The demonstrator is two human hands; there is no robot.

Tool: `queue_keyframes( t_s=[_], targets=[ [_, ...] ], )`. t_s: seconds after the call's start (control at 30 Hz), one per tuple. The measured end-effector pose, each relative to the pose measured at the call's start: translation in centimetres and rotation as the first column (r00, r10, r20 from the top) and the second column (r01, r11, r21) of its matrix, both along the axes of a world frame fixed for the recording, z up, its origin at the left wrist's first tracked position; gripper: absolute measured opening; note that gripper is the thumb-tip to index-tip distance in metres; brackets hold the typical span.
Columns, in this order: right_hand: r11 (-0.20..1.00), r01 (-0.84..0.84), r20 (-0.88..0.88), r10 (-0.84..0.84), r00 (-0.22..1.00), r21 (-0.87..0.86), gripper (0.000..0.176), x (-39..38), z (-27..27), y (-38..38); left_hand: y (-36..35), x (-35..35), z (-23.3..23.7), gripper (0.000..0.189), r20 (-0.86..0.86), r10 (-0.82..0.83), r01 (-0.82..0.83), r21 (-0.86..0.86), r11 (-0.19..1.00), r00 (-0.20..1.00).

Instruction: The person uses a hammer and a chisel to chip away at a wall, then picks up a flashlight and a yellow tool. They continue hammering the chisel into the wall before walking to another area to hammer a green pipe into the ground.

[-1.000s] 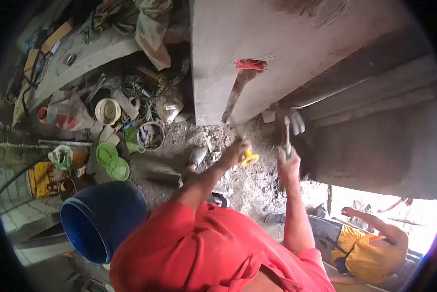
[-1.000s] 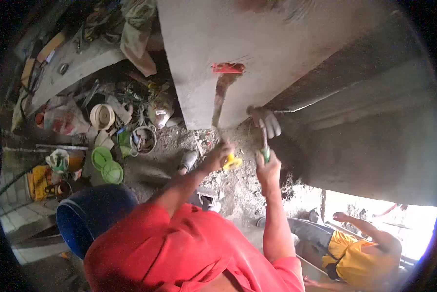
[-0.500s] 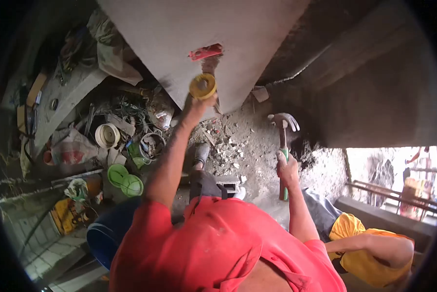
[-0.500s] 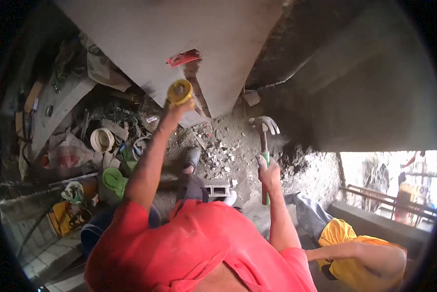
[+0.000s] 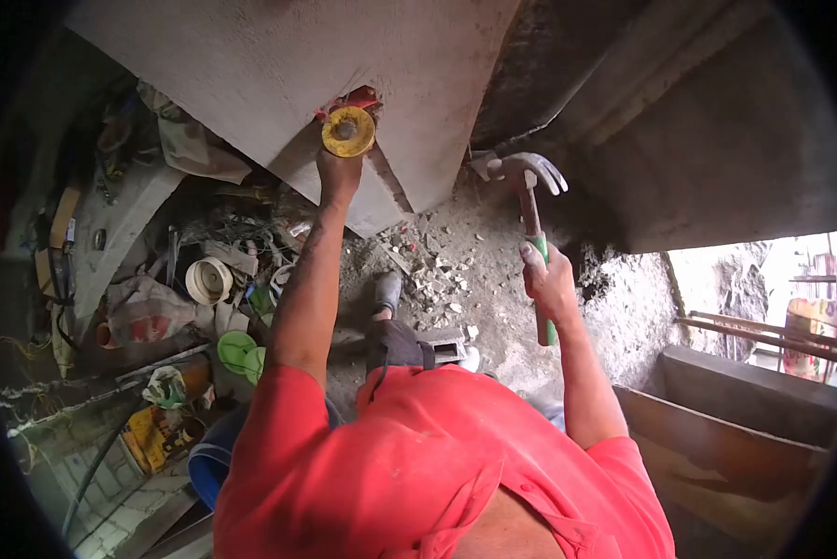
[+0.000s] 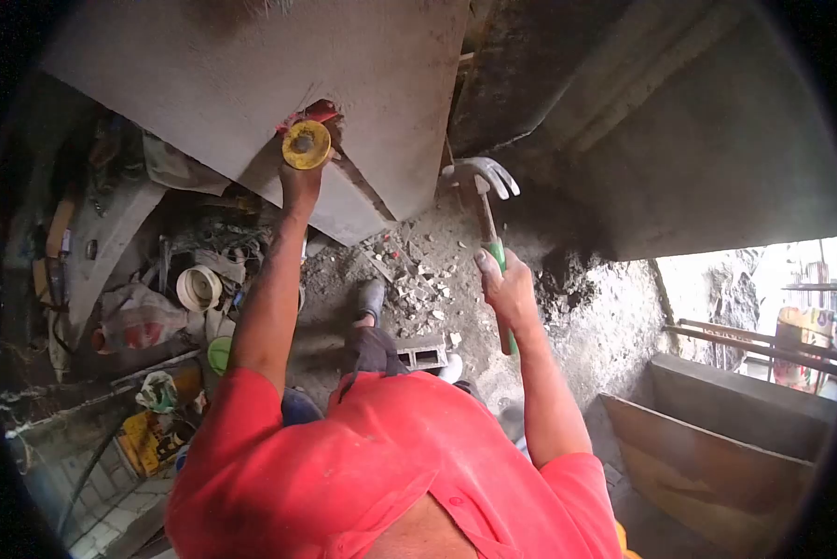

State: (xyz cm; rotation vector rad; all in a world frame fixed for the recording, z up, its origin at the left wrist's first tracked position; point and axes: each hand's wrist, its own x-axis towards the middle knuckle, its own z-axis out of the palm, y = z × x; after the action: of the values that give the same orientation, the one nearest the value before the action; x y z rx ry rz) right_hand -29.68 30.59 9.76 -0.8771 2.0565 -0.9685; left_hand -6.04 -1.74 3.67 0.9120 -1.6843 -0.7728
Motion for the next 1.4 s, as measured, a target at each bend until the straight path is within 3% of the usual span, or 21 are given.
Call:
queue_keyframes(
  t_s=[0.07,0.13,0.23,0.33,0.43,0.5,0.57,0.6,0.63,0.7,0.77,0.87,0.93,1.0,1.03,1.07,1.1,1.17,1.23,1.33,1.4],
  targets=[
    [0.998,-0.035,-0.05,0.033,0.998,-0.055,0.052,0.0,1.5,-1.6,-0.6,-0.2,-0.8,0.023,-0.046,0.042,-0.039,0.062,0.997,0.998],
    [0.989,-0.094,-0.126,0.079,0.989,-0.112,0.049,0.0,3.1,-3.4,-1.2,0.5,-1.1,0.028,0.309,0.043,0.044,-0.271,0.962,0.95],
    [0.96,-0.166,-0.102,0.146,0.984,-0.226,0.04,2.2,10.3,-6.7,-0.6,-0.4,0.1,0.033,0.023,-0.057,0.056,0.045,0.997,0.998],
    [0.831,-0.284,-0.254,0.178,0.951,-0.479,0.039,5.1,13.8,-9.3,-1.1,-0.7,0.0,0.033,0.127,-0.026,0.037,-0.089,0.995,0.992],
    [0.706,-0.438,-0.45,0.188,0.873,-0.556,0.038,6.0,6.7,-12.8,-1.0,-0.5,0.2,0.033,0.061,-0.109,0.118,-0.176,0.977,0.992],
    [0.836,-0.44,-0.473,0.258,0.843,-0.329,0.038,5.4,5.7,-15.0,-0.6,-0.7,0.6,0.034,-0.063,-0.203,0.188,-0.189,0.964,0.977],
    [0.909,-0.406,-0.48,0.317,0.818,-0.092,0.038,5.2,5.7,-15.6,-0.8,-1.4,1.0,0.026,-0.03,0.087,-0.092,-0.31,0.946,0.996],
    [0.918,-0.365,-0.391,0.282,0.876,-0.155,0.038,5.3,7.4,-15.9,-2.4,-0.1,0.4,0.031,0.408,0.265,0.098,-0.681,0.726,0.874],
    [0.93,-0.312,-0.28,0.253,0.926,-0.192,0.038,5.9,8.8,-15.0,-1.5,0.0,0.2,0.031,0.41,0.267,0.092,-0.673,0.734,0.872],
    [0.914,-0.283,-0.237,0.217,0.947,-0.292,0.036,7.1,13.0,-14.5,-0.7,-1.0,0.9,0.034,0.077,0.018,-0.015,-0.048,0.999,0.997],
    [0.716,-0.292,-0.177,0.233,0.956,-0.634,0.038,7.6,15.8,-14.3,-1.0,-0.7,0.6,0.033,0.109,-0.017,0.006,0.097,0.995,0.994],
    [0.655,-0.353,-0.303,0.193,0.933,-0.668,0.036,7.4,10.9,-15.5,-1.9,-0.5,-0.3,0.032,0.049,-0.039,0.041,-0.052,0.998,0.998],
    [0.647,-0.414,-0.384,0.197,0.902,-0.64,0.035,6.1,6.0,-16.1,-2.6,0.2,-1.2,0.036,0.41,0.211,0.092,-0.605,0.791,0.887],
    [0.925,-0.36,-0.448,0.273,0.851,-0.12,0.041,4.9,4.4,-16.2,-1.3,-0.2,0.9,0.033,0.361,0.31,-0.006,-0.643,0.766,0.879],
    [0.92,-0.365,-0.467,0.264,0.844,-0.14,0.041,4.5,6.2,-17.3,-1.8,-0.8,2.4,0.029,0.29,0.417,-0.122,-0.678,0.725,0.861],
    [0.917,-0.362,-0.405,0.271,0.873,-0.167,0.044,5.1,8.2,-16.8,-5.0,-1.1,-3.8,0.031,0.221,0.12,-0.023,-0.395,0.918,0.968],
    [0.918,-0.345,-0.339,0.266,0.902,-0.197,0.046,5.6,10.3,-16.1,-3.5,-0.9,-3.5,0.031,0.228,0.11,-0.015,-0.383,0.924,0.967],
    [0.878,-0.341,-0.277,0.254,0.927,-0.336,0.043,6.9,14.8,-15.5,-1.4,-0.6,0.5,0.031,0.015,-0.08,0.075,0.217,0.973,0.997],
    [0.737,-0.318,-0.256,0.2,0.946,-0.597,0.039,8.1,18.2,-15.4,-1.0,-0.3,1.6,0.03,0.044,-0.116,0.101,0.249,0.963,0.992],
    [0.721,-0.392,-0.315,0.248,0.916,-0.571,0.037,6.6,7.8,-17.7,-0.8,-0.1,1.9,0.025,0.067,-0.027,0.026,0.021,0.999,0.997],
    [0.788,-0.459,-0.355,0.326,0.876,-0.41,0.038,5.7,5.1,-17.4,-1.6,0.5,0.9,0.029,0.458,0.167,0.111,-0.52,0.847,0.873]
  ],
)
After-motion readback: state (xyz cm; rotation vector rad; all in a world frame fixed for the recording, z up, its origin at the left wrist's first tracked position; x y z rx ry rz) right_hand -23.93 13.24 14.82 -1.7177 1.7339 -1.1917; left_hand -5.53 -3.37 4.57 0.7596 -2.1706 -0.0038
